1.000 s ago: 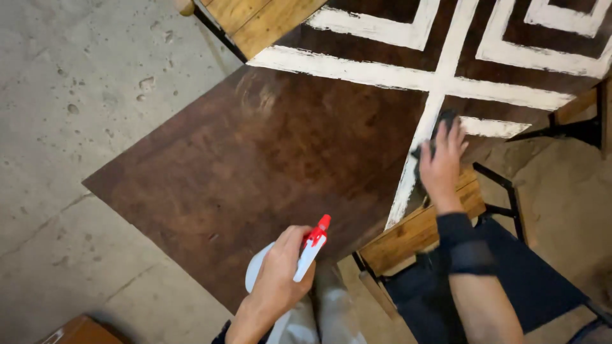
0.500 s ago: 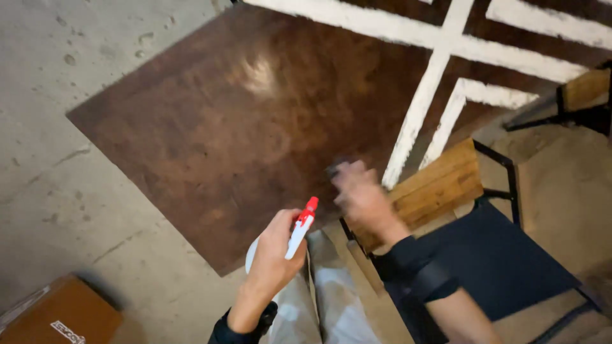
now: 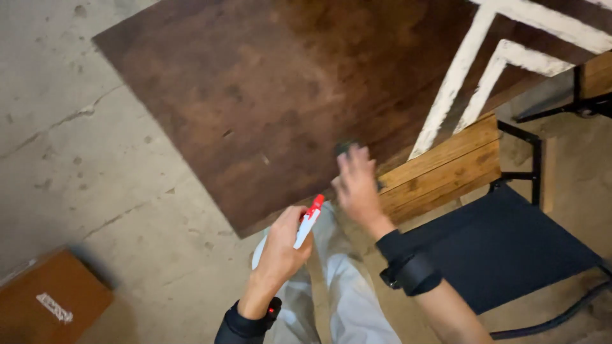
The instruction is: The person sprays a cleaning solution onto various wooden furniture pieces and wipes them with a cloth. They clean a large table with white geometric patterns, several smaller wooden tables, and multiple round wooden stools, moving between items throughout the room.
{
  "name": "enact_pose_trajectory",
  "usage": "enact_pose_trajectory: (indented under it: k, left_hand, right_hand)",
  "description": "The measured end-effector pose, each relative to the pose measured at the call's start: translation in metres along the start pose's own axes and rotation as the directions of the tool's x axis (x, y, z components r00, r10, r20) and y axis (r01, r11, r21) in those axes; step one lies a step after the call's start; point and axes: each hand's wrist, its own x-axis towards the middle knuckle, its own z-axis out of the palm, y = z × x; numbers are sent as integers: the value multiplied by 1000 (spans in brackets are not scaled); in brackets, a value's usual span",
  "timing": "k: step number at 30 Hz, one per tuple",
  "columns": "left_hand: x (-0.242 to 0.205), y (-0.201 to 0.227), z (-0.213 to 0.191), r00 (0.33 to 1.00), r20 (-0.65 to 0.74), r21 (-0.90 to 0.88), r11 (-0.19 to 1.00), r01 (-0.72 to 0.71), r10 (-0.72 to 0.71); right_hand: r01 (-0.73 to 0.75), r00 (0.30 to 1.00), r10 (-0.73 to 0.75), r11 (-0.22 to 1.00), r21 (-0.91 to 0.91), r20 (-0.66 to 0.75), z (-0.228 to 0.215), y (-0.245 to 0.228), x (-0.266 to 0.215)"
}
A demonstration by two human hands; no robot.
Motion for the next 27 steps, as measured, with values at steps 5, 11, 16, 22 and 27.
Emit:
enact_pose_trajectory:
  k: [5, 11, 16, 22, 27]
  left_hand:
    - [-42, -38, -31, 991, -99, -12, 996, -91, 89]
    - [-97, -64, -73, 987, -160, -56, 998, 19, -28]
    - [-128, -94, -89, 975, -220, -84, 996, 13, -31]
    - [-174, -129, -91, 954, -290, -89, 994, 57, -80]
    - [-199, -128, -100, 948, -299, -93, 992, 82, -106]
  right_hand:
    - [230, 943, -258, 962, 146, 211, 30, -46, -17]
    - [254, 966, -242, 955, -155, 93, 0, 43, -2]
    - [2, 981, -7, 1000, -28, -192, 39, -22, 3]
    - [274, 957, -280, 959, 77, 74, 130, -203, -23]
    - [376, 907, -387, 922, 90, 169, 111, -155, -27]
